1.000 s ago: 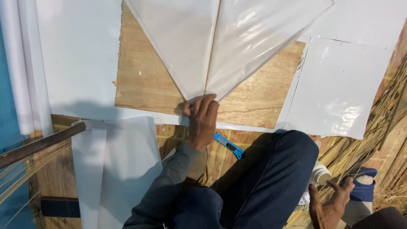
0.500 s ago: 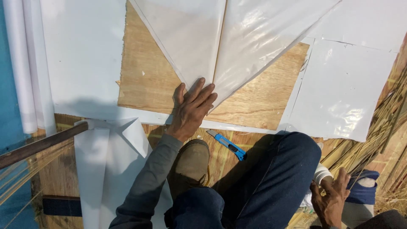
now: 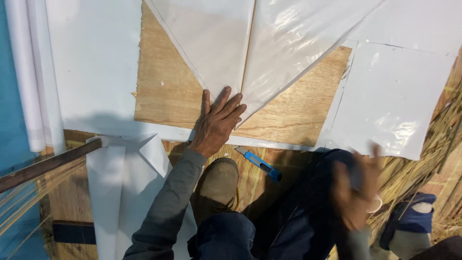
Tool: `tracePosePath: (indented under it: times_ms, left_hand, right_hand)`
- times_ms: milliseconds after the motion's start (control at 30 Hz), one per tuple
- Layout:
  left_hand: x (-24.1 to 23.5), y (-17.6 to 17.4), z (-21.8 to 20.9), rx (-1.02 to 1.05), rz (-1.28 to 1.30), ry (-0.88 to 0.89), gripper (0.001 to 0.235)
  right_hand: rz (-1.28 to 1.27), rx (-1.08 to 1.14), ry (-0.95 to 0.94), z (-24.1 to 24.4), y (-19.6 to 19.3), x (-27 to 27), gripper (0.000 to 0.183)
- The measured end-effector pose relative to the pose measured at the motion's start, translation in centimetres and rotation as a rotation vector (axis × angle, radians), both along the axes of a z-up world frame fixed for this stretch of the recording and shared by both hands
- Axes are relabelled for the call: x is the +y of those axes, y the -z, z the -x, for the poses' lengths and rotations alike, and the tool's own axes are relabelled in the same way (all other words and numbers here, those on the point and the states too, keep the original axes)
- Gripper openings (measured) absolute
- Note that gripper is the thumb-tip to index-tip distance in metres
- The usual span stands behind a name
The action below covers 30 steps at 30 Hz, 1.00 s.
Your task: The person folds a white sheet over a wooden kite frame and presses the edges to adhere them. They smooth the surface repeatedly to secure the covering and ensure a tight fit around the frame.
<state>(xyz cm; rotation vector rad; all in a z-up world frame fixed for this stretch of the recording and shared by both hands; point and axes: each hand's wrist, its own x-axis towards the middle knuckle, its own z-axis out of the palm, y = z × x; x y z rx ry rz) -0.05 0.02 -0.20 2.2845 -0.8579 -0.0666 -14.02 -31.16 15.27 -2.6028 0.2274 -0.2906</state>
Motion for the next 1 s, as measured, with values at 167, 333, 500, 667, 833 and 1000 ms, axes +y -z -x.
tracePosePath:
  times_ms: [167, 333, 500, 667, 833, 1000]
  left_hand:
    - [-0.5, 1.5, 0.6, -0.094, -0.054, -0.107, 0.035]
    - [-0.8, 1.6, 0.5, -0.099, -0.022, -0.145, 0.035]
    - [-1.2, 0.7, 0.4, -0.073, -0.027, -0.158, 0.035]
    - [-0.8, 0.7, 0.5, -0.063, -0.081, -0.130, 0.040]
    - [-0.8, 0.1, 0.5, -0.060, -0.122, -0.126, 0.040]
    - [-0.8, 1.6, 0.6, -0.072, -0.058, -0.122, 0.042]
  right_hand:
    - [0.059, 0.122, -0.301, -7.5, 7.4, 6.3, 0.059]
    - [0.186, 0.137, -0.410, -9.7, 10.3, 9.1, 0.071]
    - [0.190, 0.168, -0.487, -6.8, 12.7, 10.7, 0.060]
    - [0.160, 0.138, -0.551, -6.3, 10.3, 12.7, 0.059]
    - [0.208, 0.144, -0.504, -6.3, 10.4, 12.7, 0.061]
    - [0.175, 0.151, -0.562, -5.5, 11.5, 12.6, 0.059]
